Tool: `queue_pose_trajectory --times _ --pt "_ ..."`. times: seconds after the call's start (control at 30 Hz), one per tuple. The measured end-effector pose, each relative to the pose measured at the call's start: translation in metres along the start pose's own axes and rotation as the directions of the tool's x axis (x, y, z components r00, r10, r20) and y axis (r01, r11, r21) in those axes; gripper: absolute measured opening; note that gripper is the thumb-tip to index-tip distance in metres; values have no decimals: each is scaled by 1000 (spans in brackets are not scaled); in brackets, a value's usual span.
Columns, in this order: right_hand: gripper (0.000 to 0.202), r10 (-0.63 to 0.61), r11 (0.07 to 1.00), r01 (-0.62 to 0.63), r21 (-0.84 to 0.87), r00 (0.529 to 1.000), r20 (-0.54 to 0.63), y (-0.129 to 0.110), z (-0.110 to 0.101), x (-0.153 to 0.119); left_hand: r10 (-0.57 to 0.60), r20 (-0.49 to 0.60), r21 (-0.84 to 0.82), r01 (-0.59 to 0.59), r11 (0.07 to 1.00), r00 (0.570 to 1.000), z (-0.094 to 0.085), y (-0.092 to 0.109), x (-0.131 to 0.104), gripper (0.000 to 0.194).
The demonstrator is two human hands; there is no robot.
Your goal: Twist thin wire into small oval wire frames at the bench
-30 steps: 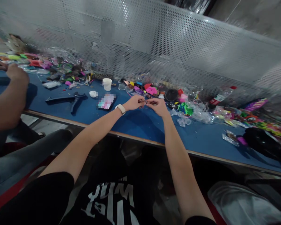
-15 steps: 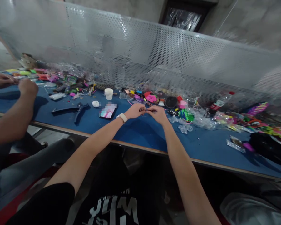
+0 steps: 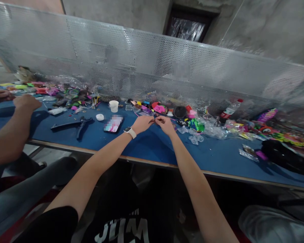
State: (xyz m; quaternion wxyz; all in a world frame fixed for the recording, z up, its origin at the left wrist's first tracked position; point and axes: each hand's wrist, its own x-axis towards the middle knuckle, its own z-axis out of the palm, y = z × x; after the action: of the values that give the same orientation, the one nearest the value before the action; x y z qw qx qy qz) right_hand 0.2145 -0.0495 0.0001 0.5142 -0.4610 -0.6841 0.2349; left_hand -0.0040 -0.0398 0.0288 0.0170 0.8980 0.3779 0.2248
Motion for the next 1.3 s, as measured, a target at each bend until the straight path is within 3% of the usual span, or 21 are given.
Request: queue_pose_trajectory --times 0.2,0.4,0.8,1.1,1.3 --pt "31 -186 956 195 -221 981 61 4 -4 1 -79 25 173 74 982 997 -7 19 -4 34" --pt "27 -149 959 154 -238 988 39 9 -3 2 -89 29 224 80 971 996 -6 27 -5 38" --pt "37 -157 964 154 -218 988 7 -2 -3 1 -111 -78 -14 110 994 991 10 9 -1 26" --pt "52 -154 972 151 -180 988 -2 -5 -2 1 -72 -73 -103 64 993 995 8 5 -1 21" --pt "62 -22 999 22 -24 1000 -10 2 0 6 -70 -94 -136 57 989 993 14 4 2 16"
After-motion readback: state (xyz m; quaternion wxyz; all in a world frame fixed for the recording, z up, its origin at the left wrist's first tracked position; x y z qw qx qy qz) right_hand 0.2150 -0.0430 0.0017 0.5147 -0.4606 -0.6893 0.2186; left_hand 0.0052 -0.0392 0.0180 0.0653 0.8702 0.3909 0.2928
